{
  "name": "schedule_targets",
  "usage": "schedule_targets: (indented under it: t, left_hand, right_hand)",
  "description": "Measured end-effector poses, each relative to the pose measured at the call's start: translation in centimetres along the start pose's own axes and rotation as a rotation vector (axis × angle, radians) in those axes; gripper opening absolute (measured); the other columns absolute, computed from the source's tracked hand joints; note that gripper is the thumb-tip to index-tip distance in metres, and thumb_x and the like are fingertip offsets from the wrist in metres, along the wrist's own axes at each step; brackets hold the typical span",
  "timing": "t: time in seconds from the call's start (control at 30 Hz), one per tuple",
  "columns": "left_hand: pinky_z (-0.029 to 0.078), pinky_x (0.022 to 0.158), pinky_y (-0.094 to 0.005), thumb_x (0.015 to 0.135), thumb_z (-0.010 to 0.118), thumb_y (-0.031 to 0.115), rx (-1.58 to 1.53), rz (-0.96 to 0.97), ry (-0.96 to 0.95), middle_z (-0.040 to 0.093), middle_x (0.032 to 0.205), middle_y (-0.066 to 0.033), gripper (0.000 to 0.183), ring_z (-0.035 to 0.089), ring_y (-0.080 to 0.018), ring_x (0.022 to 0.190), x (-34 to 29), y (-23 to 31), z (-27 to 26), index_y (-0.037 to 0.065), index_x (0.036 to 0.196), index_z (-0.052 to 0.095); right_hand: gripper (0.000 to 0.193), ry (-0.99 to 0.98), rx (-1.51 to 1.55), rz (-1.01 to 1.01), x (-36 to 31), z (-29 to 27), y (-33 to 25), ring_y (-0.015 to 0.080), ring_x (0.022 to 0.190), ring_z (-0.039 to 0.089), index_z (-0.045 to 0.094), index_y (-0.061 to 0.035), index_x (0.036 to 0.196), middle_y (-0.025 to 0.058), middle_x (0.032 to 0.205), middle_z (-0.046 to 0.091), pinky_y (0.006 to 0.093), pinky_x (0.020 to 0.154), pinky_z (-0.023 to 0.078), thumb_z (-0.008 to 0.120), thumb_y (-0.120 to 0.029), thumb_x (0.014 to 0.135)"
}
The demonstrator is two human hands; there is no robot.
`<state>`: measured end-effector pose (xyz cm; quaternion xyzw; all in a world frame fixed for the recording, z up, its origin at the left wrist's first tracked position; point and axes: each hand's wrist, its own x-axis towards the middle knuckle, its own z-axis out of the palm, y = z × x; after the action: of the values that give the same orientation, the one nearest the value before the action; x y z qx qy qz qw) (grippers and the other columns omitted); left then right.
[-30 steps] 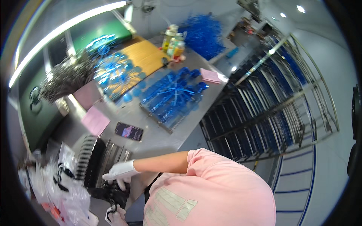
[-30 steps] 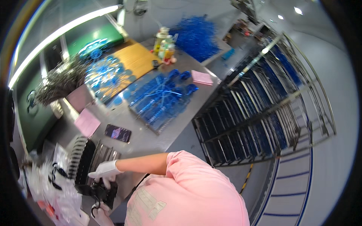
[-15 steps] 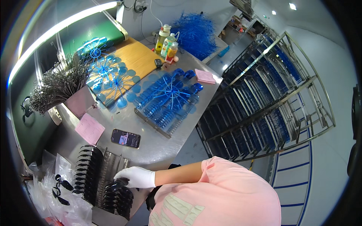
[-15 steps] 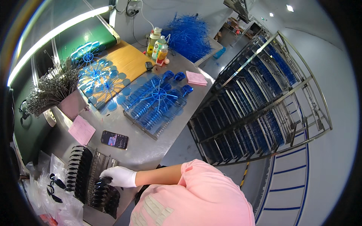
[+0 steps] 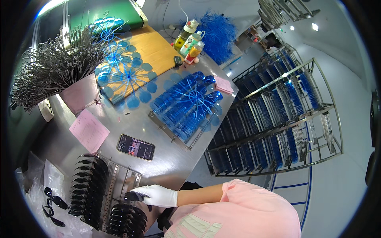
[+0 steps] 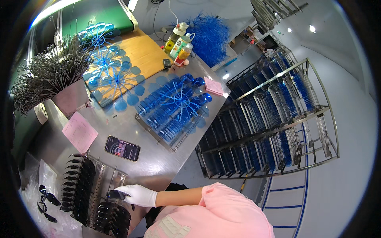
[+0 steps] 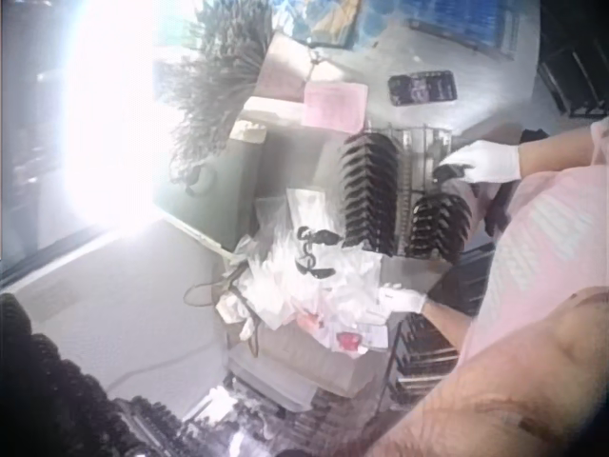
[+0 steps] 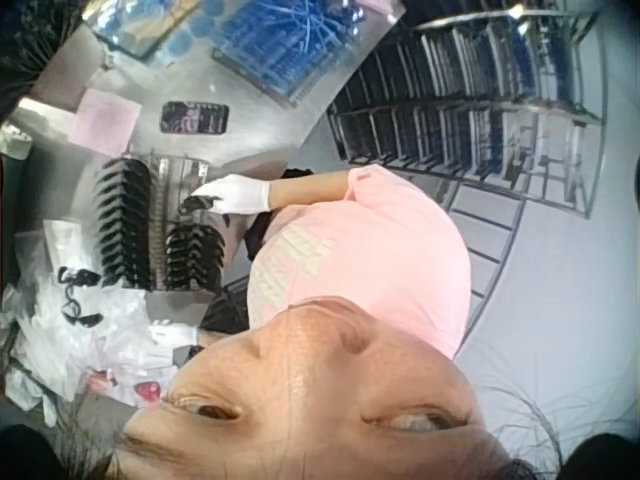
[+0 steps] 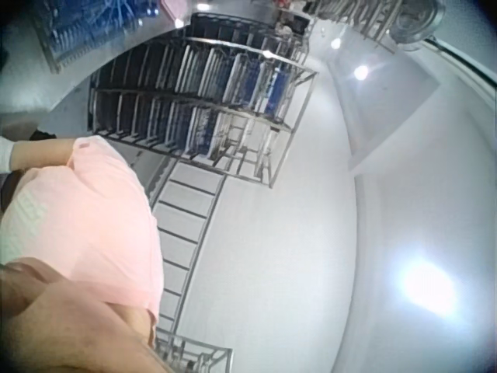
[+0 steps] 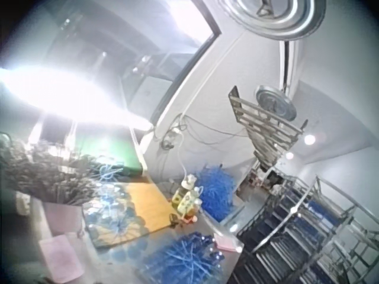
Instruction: The person picks small orange and brown components from a basket and places them into a clear plastic bag. They then walk to a table, place the bag down, and handle black and blue decorative pieces, arranging them on a metal rack. The person moves through the facility, handling various items and placing them on racks.
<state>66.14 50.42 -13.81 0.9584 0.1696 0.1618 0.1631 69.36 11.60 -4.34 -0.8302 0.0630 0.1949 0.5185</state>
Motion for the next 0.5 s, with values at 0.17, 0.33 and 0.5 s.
schedule_targets:
  t: [0.17,0.33,0.5]
  left_hand:
    - [0.052,0.070,-0.0438,0.096,0.055,0.015,-0.003,-0.002,0.003,0.067,0.084,-0.0177,0.018,0.063,-0.0374,0.077,0.2,0.2,1.2,0.000,0.095,0.067]
    - [0.052,0.067,-0.0429,0.098,0.055,0.017,-0.016,0.000,-0.006,0.068,0.081,-0.0158,0.022,0.064,-0.0356,0.073,0.6,0.2,1.6,0.000,0.091,0.068]
    - [0.051,0.066,-0.0446,0.097,0.054,0.015,0.022,-0.054,-0.055,0.068,0.081,-0.0180,0.023,0.064,-0.0358,0.073,0.6,0.3,1.5,-0.001,0.087,0.068]
  right_hand:
    - [0.042,0.085,0.101,-0.030,0.1,0.1,0.2,0.0376,0.081,0.068,0.060,-0.0124,0.132,0.0190,0.096,0.069,0.0423,0.073,0.055,0.062,-0.018,0.090]
    - [0.038,-0.012,0.205,0.081,0.6,0.3,0.1,0.0273,0.065,0.068,0.058,-0.0107,0.133,0.0111,0.071,0.068,0.0384,0.068,0.055,0.057,-0.019,0.096]
    - [0.040,-0.093,0.226,0.166,1.6,-0.2,0.3,0.0197,0.067,0.065,0.058,-0.0118,0.137,0.0063,0.073,0.067,0.0329,0.071,0.054,0.056,-0.015,0.097]
